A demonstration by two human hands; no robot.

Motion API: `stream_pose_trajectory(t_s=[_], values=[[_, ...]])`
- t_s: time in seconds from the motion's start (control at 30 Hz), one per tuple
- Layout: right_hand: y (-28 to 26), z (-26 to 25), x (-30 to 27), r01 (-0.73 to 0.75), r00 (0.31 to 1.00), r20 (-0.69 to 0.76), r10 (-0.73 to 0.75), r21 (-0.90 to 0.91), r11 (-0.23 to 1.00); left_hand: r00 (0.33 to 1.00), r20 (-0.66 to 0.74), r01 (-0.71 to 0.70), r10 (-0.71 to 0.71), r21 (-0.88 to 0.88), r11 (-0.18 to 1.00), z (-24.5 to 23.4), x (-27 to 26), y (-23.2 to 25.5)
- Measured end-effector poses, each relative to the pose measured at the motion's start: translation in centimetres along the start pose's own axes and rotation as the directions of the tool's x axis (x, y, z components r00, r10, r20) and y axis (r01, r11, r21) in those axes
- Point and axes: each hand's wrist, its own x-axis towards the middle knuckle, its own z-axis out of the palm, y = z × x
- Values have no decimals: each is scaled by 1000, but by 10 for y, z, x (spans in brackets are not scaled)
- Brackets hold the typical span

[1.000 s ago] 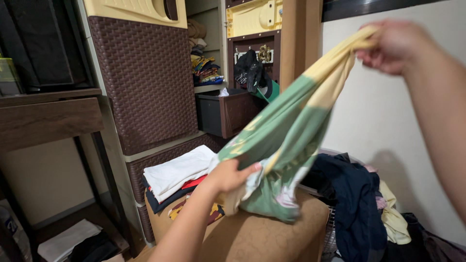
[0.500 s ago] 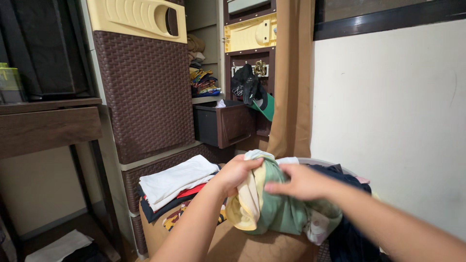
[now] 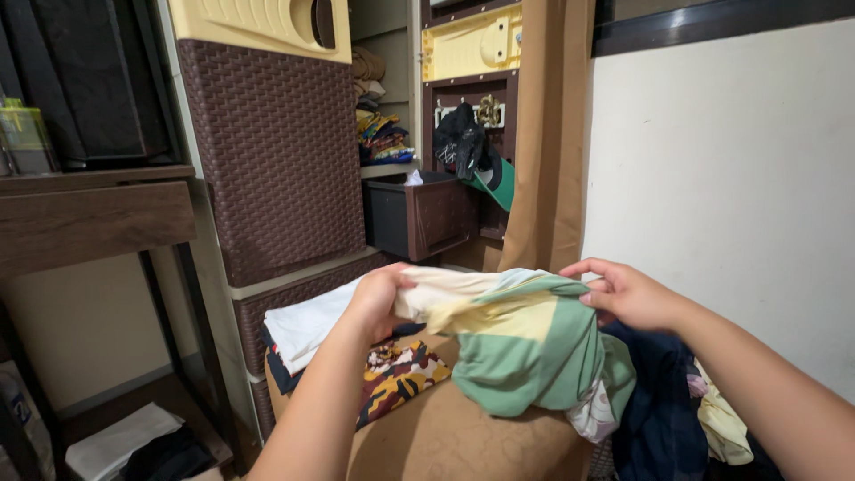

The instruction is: The person folds various garments one by one, including a patterned cloth, white underwear, a green t-shirt, and a black t-shirt, placing each folded item into a neat stack on the floor.

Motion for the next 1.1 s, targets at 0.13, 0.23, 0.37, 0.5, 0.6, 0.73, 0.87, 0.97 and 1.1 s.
stream_pose_trajectory(t_s=[0.13,0.23,0.37,0.5,0.6,0.73,0.87,0.97,1.1], values=[[4,37,16,552,702,-50,-710,-591,588,975,198,123,-104,-86,989,28,18,-14],[8,76,30,570,818,53,-572,-206,796,944,278,201,-176,-66,977,53,27,-30],[-1,75,45,202,946,167,-277,362,910,862,371,309,-345,156,938,52,26,-47],[-11,55,55,209,962,121,-244,248,946,615,717,13,-328,407,913,37,26,-65],[-9,68,58,319,946,-75,-314,56,946,731,682,-127,27,96,987,36,29,-73],[-12,79,56,450,852,-278,-444,-45,892,793,588,-41,159,-209,977,46,25,-62],[-23,65,44,197,978,-110,-179,190,962,695,711,179,106,-314,932,44,6,-24],[-26,69,34,74,950,270,-156,290,954,525,851,186,32,-151,971,30,-2,22],[-24,94,33,283,932,360,44,-796,535,651,710,-401,-267,621,674,19,-20,74]])
